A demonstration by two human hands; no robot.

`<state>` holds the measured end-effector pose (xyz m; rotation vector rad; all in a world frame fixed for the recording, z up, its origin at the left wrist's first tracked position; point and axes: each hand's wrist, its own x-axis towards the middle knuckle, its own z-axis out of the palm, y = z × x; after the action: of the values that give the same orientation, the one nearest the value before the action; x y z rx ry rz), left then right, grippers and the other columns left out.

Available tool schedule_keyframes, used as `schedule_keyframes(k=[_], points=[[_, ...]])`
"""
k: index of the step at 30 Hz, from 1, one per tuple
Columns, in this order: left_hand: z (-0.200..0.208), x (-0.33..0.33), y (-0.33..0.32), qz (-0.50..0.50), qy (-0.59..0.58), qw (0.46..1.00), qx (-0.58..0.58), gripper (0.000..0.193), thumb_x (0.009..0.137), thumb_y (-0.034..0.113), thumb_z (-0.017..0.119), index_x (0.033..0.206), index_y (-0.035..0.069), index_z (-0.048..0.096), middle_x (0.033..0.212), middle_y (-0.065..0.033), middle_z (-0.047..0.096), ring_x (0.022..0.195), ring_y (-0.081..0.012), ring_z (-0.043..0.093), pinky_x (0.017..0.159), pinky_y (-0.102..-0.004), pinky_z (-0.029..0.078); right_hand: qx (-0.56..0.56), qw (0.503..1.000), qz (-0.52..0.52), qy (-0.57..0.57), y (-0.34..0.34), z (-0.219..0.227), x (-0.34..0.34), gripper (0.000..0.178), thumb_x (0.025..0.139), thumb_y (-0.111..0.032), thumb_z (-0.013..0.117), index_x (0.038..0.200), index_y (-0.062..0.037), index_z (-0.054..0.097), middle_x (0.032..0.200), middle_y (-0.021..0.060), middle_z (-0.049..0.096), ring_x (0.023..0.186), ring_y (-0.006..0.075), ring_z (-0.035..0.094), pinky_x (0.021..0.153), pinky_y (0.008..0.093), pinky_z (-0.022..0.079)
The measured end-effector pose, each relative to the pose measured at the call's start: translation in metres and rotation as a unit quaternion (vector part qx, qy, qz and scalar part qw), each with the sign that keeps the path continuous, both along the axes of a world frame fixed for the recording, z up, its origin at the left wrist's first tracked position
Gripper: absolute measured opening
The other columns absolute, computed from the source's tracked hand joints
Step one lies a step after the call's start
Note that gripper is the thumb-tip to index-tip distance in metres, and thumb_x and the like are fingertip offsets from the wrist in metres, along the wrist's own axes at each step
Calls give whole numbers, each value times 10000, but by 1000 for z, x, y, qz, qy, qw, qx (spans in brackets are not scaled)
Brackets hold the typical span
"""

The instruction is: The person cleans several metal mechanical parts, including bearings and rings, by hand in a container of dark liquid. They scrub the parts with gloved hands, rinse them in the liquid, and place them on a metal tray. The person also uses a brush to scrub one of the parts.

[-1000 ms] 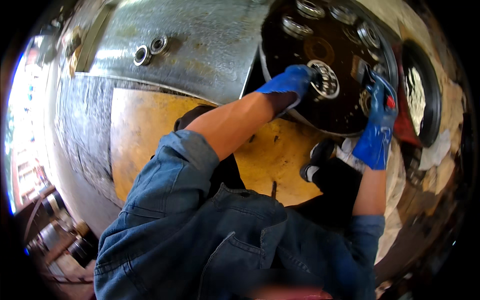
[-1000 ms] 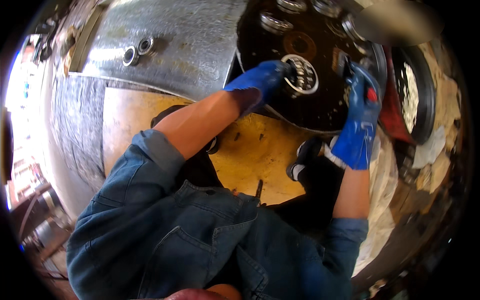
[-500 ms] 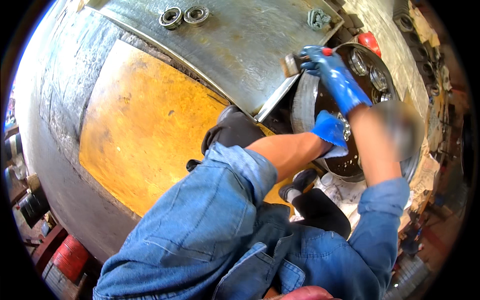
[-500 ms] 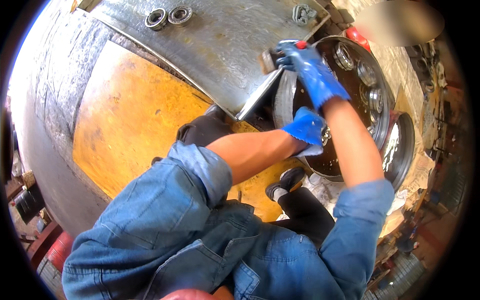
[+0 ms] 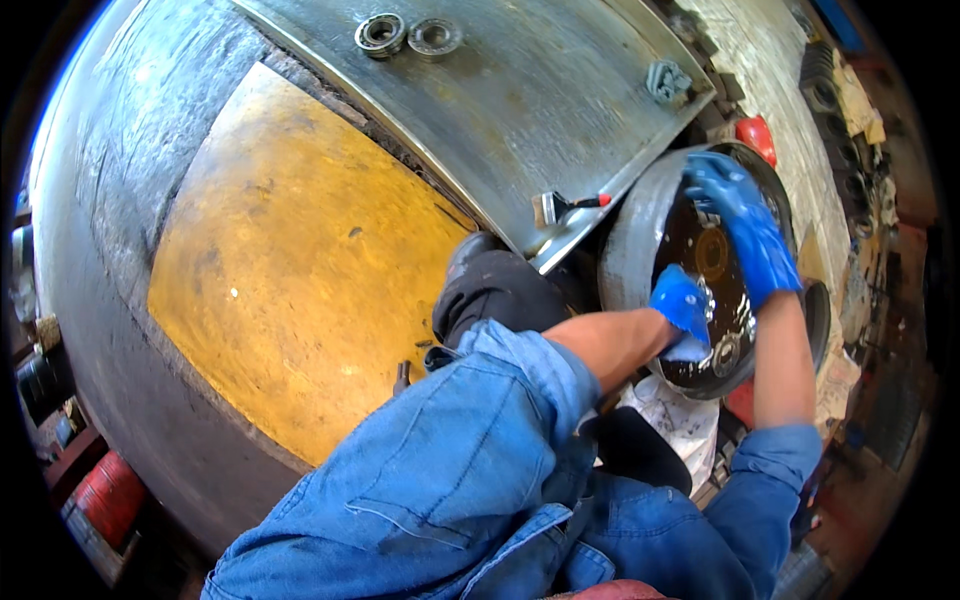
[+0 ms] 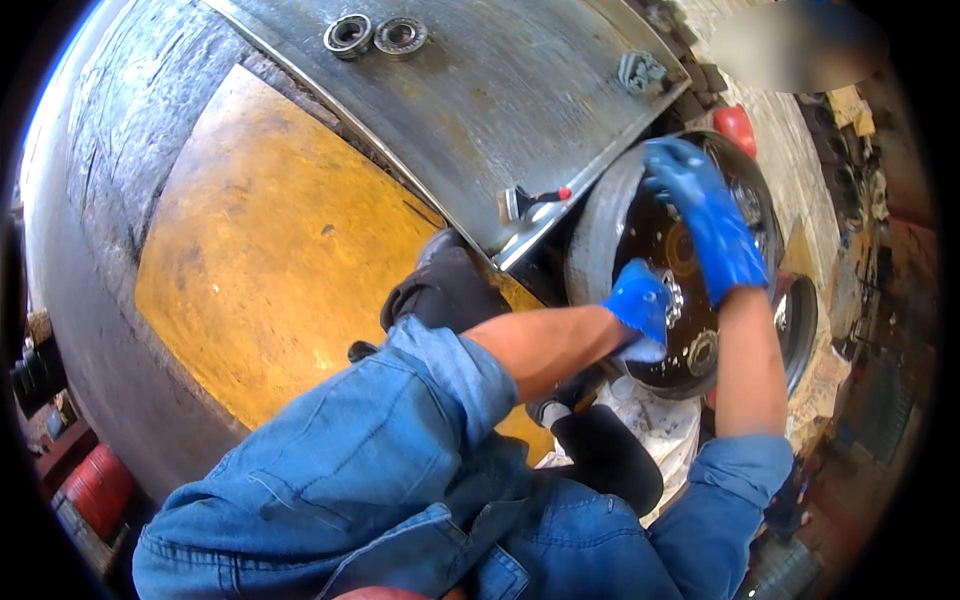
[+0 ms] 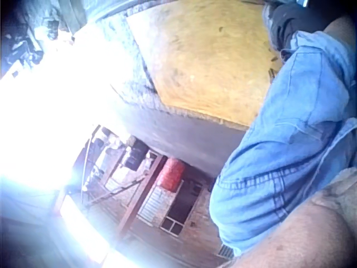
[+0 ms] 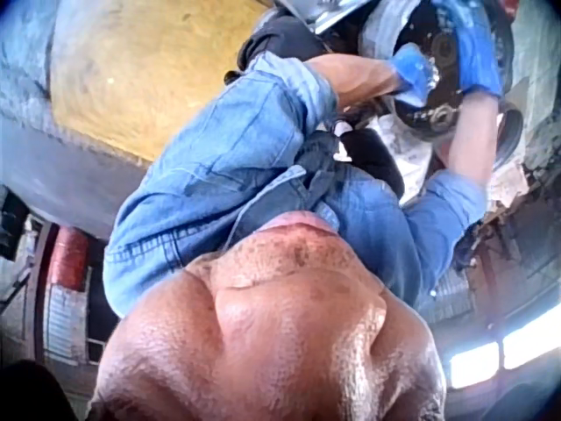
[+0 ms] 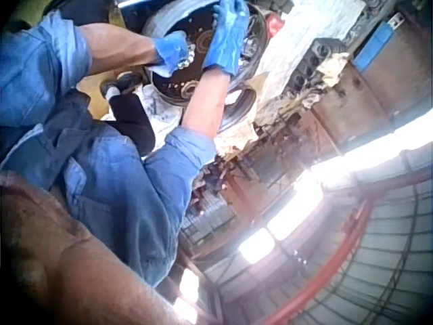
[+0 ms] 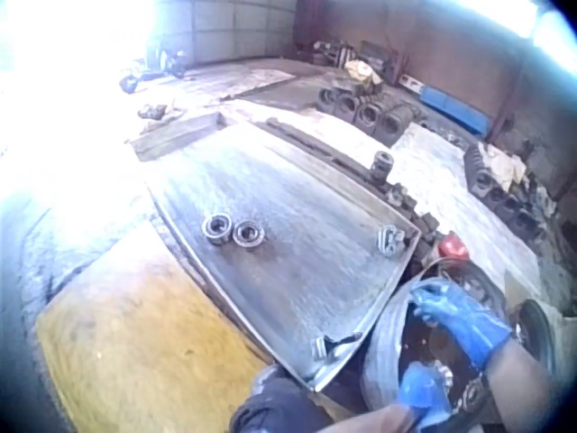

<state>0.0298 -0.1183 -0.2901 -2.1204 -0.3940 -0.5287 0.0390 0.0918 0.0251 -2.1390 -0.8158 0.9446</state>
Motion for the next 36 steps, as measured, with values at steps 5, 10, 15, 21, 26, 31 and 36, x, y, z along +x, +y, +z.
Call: schedule_keyframes(k=[5, 10, 15, 21, 26, 31, 36], points=[[155, -33, -24, 43, 97, 641, 760, 274, 903, 158, 484, 711, 122, 677, 662, -117, 625, 620, -289, 626, 556, -444, 471, -166, 923, -328, -116, -311, -26, 76, 315, 975, -357, 648, 1104, -70, 653, 810, 32, 682, 657, 106, 609, 568, 247, 476], [169, -50, 46, 188, 126, -82, 971, 143, 876, 34, 564, 807, 69, 685, 705, -85, 616, 644, -206, 559, 584, -389, 444, 238, 916, -324, 7, -158, 31, -74, 305, 991, -340, 628, 1068, -47, 662, 783, 17, 650, 701, 122, 609, 672, 258, 513], [207, -83, 27, 80, -14, -33, 996, 268, 790, 86, 671, 1047, 16, 697, 916, -131, 696, 819, -242, 617, 727, -416, 449, 328, 918, -218, 39, -143, 61, -147, 307, 991, -341, 630, 1072, -46, 663, 792, 16, 652, 708, 121, 609, 684, 257, 513], [197, -75, 53, 204, -112, -292, 928, 157, 817, 157, 695, 908, 41, 748, 872, -138, 725, 765, -242, 681, 706, -375, 529, 375, 911, -153, 78, -142, 84, -170, 310, 990, -342, 632, 1077, -46, 665, 803, 15, 654, 717, 118, 610, 698, 256, 514], [239, -83, 60, 121, -73, -357, 923, 257, 839, 164, 625, 1021, 10, 721, 899, -173, 731, 769, -302, 688, 668, -417, 524, 391, 904, -140, 98, -157, 75, -143, 312, 990, -343, 633, 1080, -46, 667, 812, 14, 656, 724, 116, 610, 709, 255, 515], [314, -95, 94, 126, -161, -309, 929, 374, 855, 235, 611, 1143, 11, 692, 998, -202, 726, 855, -321, 702, 740, -431, 530, 410, 898, -109, 114, -181, 59, -136, 314, 990, -344, 635, 1084, -46, 668, 821, 13, 658, 731, 114, 610, 721, 255, 516], [333, -104, 108, 213, -244, -384, 865, 497, 926, 365, 596, 1302, 40, 600, 1154, -183, 692, 1034, -334, 678, 871, -431, 519, 419, 895, -81, 128, -205, 31, -125, 316, 989, -345, 637, 1088, -46, 670, 829, 12, 660, 738, 112, 611, 733, 254, 517]])
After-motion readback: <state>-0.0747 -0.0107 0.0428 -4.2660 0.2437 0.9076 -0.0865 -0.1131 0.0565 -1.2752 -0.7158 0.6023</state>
